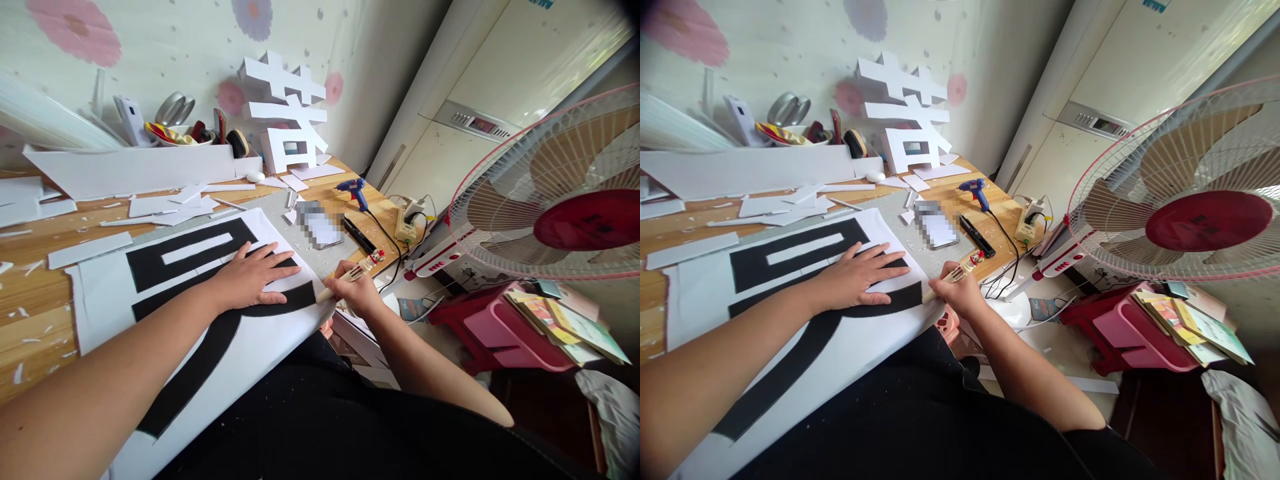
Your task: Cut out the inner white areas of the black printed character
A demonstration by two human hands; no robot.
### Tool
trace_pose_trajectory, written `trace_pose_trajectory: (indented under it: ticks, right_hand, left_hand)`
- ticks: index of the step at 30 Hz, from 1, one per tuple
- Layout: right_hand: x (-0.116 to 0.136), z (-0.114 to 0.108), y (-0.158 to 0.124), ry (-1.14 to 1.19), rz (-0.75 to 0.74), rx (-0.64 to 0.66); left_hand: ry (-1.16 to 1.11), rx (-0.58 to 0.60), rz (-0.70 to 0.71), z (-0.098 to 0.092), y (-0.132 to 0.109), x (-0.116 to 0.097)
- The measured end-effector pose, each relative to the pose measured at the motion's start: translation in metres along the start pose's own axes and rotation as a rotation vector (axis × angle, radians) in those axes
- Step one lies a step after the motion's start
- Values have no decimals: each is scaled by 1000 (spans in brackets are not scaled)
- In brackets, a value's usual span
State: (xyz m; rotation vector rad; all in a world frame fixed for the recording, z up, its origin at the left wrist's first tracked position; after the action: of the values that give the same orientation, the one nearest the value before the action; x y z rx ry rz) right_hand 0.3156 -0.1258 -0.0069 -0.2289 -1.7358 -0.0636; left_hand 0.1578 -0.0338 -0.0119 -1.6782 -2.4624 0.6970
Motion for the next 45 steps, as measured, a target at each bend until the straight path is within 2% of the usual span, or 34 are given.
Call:
trace_pose_trajectory:
  ticks: [11,14,17,20,23,25,28,31,36,41,45]
  right_hand:
    - [-6,2,3,40,15,20]
    - [-7,-1,5,38,-12,9]
    - [-2,1,6,149,-71,-35]
    - [10,28,9,346,-128,-5]
    - [17,79,16,494,-78,145]
    - [18,105,17,557,-32,196]
    - [15,116,17,588,-7,184]
    - [8,111,16,532,-20,159]
    - [2,111,15,355,-57,214]
    - [14,113,9,108,-126,249]
    - [30,114,2,-118,-198,231]
  left_hand:
    - [-13,-10,8,1,-2,3]
    - [-26,-17,12,1,-4,3]
    - [-32,-25,14,0,-4,3]
    - [-51,-32,34,2,-3,2]
    - [-66,-54,40,3,-1,3]
    - [-70,-68,38,3,-1,3]
    - [-99,-68,46,1,-1,1]
    - [-144,-35,76,-4,-3,-3]
    - [-180,13,81,-11,-19,-3]
    - [-200,85,-89,11,-61,31]
    - [-227,29,-104,29,-90,49]
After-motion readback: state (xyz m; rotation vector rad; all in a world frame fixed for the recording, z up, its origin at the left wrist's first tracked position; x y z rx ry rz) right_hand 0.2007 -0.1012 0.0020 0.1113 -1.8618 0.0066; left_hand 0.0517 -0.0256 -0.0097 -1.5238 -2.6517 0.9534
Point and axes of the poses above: each hand's wrist, its own y-axis towards the middle knuckle, its own z-axis out of the palm, x = y × z, the point moved 10 cm from there along y, towards the middle knuckle, and after that the axes turned 13 degrees about x, right-handed, at the moved point
